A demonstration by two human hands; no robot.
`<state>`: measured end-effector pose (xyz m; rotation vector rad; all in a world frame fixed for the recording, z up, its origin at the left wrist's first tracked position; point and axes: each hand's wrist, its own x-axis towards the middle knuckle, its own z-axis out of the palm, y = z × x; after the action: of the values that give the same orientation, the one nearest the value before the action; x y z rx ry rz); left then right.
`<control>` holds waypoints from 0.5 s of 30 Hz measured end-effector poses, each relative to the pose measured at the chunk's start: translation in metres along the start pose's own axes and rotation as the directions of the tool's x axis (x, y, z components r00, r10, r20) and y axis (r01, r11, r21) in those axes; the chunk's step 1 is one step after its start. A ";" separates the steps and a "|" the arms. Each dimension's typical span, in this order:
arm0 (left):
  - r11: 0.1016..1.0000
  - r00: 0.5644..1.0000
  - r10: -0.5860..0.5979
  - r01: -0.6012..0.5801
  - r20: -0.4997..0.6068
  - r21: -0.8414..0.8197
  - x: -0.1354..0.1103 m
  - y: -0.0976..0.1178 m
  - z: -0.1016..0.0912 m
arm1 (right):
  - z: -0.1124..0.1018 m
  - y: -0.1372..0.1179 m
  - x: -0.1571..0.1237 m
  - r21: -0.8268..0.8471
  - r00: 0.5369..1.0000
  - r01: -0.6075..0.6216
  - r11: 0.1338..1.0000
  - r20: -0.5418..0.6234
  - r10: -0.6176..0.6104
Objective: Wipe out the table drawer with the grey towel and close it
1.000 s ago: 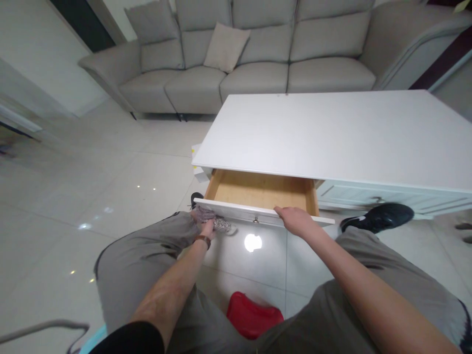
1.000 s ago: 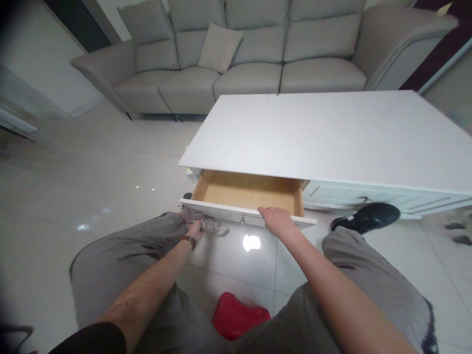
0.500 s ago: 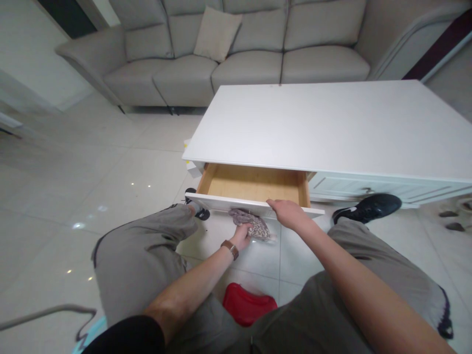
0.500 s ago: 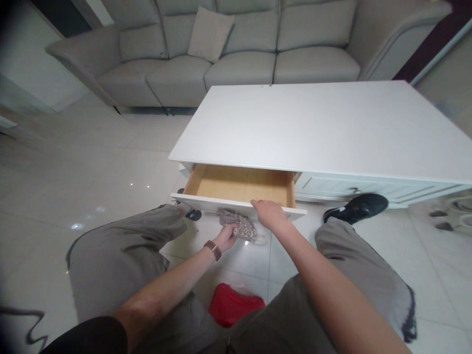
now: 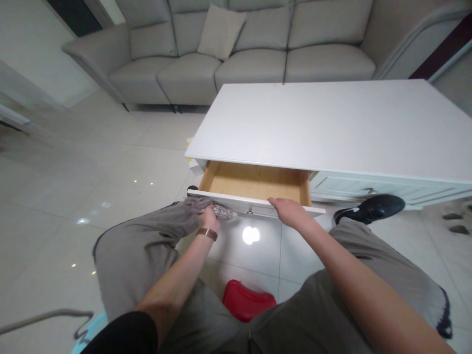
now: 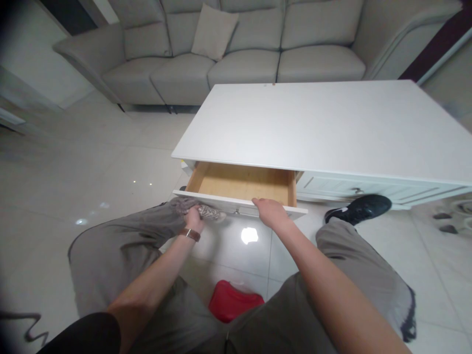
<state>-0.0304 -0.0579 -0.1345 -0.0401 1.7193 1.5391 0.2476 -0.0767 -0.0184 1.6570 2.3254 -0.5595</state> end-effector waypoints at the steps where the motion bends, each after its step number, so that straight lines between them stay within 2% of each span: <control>1: 0.998 0.997 0.062 -0.062 -0.036 0.013 -0.001 0.004 -0.001 | 0.000 0.000 0.000 -0.002 1.000 -0.003 1.000 0.002 0.003; 4: 0.977 0.975 0.211 -0.208 -0.064 0.054 -0.012 0.001 -0.002 | 0.002 0.001 0.000 -0.011 1.000 -0.009 1.000 0.003 0.009; 7: 0.939 0.947 0.320 -0.319 0.008 0.128 -0.032 -0.014 -0.004 | 0.003 0.001 0.001 -0.023 1.000 -0.009 1.000 -0.003 0.009; 11: 0.820 0.867 0.427 -0.491 0.256 0.296 -0.063 -0.034 -0.010 | 0.003 0.002 0.001 -0.029 1.000 -0.017 0.999 0.002 0.017; 13: 0.744 0.819 0.416 -0.557 0.395 0.370 -0.076 -0.045 -0.015 | 0.002 0.002 0.001 -0.028 1.000 -0.015 0.999 -0.004 0.015; 15: 0.663 0.785 0.350 -0.593 0.512 0.457 -0.087 -0.057 -0.020 | 0.001 0.002 0.001 -0.029 1.000 -0.012 1.000 -0.011 0.011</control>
<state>0.0470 -0.1304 -0.1332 1.0728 1.8874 1.1463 0.2487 -0.0760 -0.0203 1.6636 2.3189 -0.5135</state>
